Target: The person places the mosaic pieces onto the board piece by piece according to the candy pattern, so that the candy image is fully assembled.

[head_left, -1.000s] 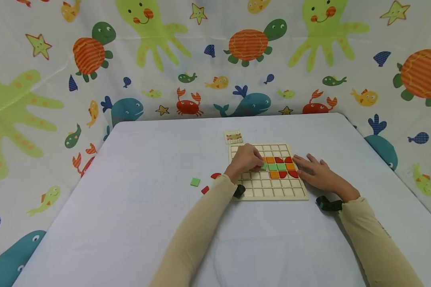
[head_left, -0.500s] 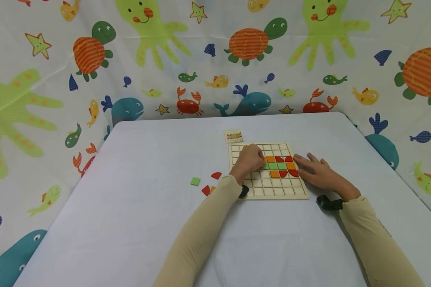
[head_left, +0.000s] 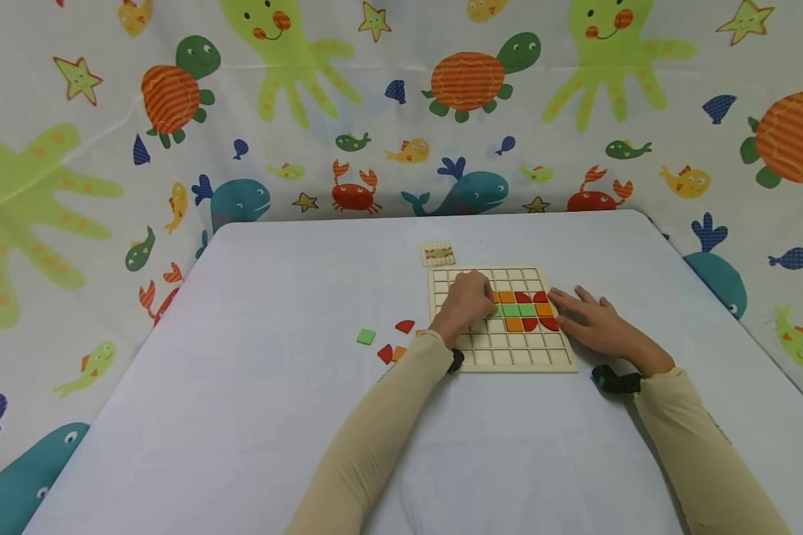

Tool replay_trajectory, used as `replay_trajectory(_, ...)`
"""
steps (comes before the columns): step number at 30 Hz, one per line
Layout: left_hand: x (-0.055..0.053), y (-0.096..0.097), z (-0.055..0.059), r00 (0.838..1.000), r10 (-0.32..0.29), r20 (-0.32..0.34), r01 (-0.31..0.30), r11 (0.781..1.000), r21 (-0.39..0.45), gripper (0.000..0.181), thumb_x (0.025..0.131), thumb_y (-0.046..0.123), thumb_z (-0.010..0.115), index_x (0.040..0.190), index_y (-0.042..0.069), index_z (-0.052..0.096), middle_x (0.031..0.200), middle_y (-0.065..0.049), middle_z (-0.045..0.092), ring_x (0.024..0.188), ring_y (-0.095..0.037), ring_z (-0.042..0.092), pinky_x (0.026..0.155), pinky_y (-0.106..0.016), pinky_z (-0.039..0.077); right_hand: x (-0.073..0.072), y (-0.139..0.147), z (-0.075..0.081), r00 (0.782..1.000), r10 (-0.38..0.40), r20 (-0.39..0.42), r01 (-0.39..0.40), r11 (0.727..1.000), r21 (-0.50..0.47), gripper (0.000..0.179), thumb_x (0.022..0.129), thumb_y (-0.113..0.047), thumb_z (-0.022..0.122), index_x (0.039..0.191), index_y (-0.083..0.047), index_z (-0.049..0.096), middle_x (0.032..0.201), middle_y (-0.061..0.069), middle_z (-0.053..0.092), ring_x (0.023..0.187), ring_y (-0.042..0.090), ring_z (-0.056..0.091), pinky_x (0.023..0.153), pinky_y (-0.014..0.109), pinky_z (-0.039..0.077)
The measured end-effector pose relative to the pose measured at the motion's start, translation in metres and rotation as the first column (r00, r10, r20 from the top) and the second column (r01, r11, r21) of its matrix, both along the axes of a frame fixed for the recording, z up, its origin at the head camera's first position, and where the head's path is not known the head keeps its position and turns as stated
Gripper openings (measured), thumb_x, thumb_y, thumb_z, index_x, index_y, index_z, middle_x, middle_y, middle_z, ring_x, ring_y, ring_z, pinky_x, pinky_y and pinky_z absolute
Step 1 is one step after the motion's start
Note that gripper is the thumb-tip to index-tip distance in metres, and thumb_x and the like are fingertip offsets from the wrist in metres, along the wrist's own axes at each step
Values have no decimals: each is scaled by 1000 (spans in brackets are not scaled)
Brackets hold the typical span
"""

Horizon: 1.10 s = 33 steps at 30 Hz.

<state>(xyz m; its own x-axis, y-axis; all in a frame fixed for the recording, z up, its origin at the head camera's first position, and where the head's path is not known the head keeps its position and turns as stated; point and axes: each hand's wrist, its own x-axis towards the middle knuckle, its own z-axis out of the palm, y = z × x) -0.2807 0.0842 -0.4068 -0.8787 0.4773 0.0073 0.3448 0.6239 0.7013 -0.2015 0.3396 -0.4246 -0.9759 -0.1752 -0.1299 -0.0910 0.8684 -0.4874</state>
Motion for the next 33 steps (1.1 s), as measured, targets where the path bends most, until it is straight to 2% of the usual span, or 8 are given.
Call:
replay_trajectory(4, -1, -4, 1, 998, 14, 56, -17, 999, 49, 10, 97, 4, 78, 88, 4, 73, 91, -5, 68, 82, -20, 61, 69, -30, 52, 0, 0, 0, 1000, 1, 0, -1, 1000, 3, 64, 110, -26, 58, 162, 3, 36, 168, 32, 26, 155, 62, 3, 117, 80, -1)
replay_trajectory(8, -1, -15, 2, 991, 22, 133, -37, 993, 112, 9, 100, 14, 76, 96, 6, 74, 93, -3, 69, 80, -19, 63, 73, -30, 52, 1, -1, 1, 1000, 10, 0, -10, 1000, 3, 63, 110, -26, 57, 162, 4, 36, 168, 32, 26, 154, 62, 4, 116, 80, -1)
replay_trajectory(12, 0, -30, 5, 981, -33, 189, 3, 987, 159, 18, 104, 25, 70, 111, 9, 74, 102, -1, 73, 89, -18, 68, 80, -34, 53, 0, -1, 1, 1000, 9, -1, -9, 1000, 6, 63, 110, -26, 58, 162, 3, 37, 168, 32, 26, 155, 62, 4, 116, 80, -1)
replay_trajectory(16, 1, -46, 9, 974, -101, 202, 60, 978, 198, 35, 107, 32, 66, 134, 10, 69, 121, -5, 74, 106, -21, 71, 90, -40, 56, -1, -1, 2, 1000, 2, -4, -2, 1000, 8, 63, 110, -27, 58, 162, 3, 37, 168, 31, 26, 155, 61, 4, 117, 80, -1)
replay_trajectory(18, 1, -54, 12, 973, -113, 202, 70, 976, 206, 43, 109, 34, 64, 144, 10, 64, 132, -8, 72, 117, -24, 68, 97, -45, 55, -1, -2, 2, 1000, 2, -6, -2, 1000, 7, 63, 111, -26, 58, 162, 3, 36, 168, 31, 27, 155, 61, 4, 117, 80, -1)
replay_trajectory(22, 2, -70, 18, 968, -102, 227, 53, 976, 210, 55, 109, 39, 62, 157, 14, 53, 148, -11, 63, 135, -29, 59, 108, -52, 50, -1, -3, 4, 1000, -2, -6, 2, 1000, 3, 64, 111, -26, 58, 162, 4, 36, 168, 31, 27, 155, 61, 4, 117, 80, -1)
replay_trajectory(28, 1, -92, 21, 966, -105, 238, 56, 978, 203, 62, 109, 39, 61, 164, 16, 43, 157, -12, 55, 144, -29, 52, 114, -55, 45, -1, -4, 4, 1000, -12, 12, 12, 1000, -1, 65, 111, -28, 58, 163, 3, 35, 169, 31, 26, 155, 61, 3, 117, 79, -1)
replay_trajectory(33, 0, -109, 21, 972, -146, 184, 122, 983, 138, 60, 108, 37, 63, 160, 12, 47, 153, -13, 58, 144, -31, 51, 111, -52, 48, 0, -4, 3, 1000, -10, 5, 10, 1000, -7, 65, 111, -28, 58, 163, 3, 35, 168, 32, 26, 155, 61, 3, 117, 80, -1)
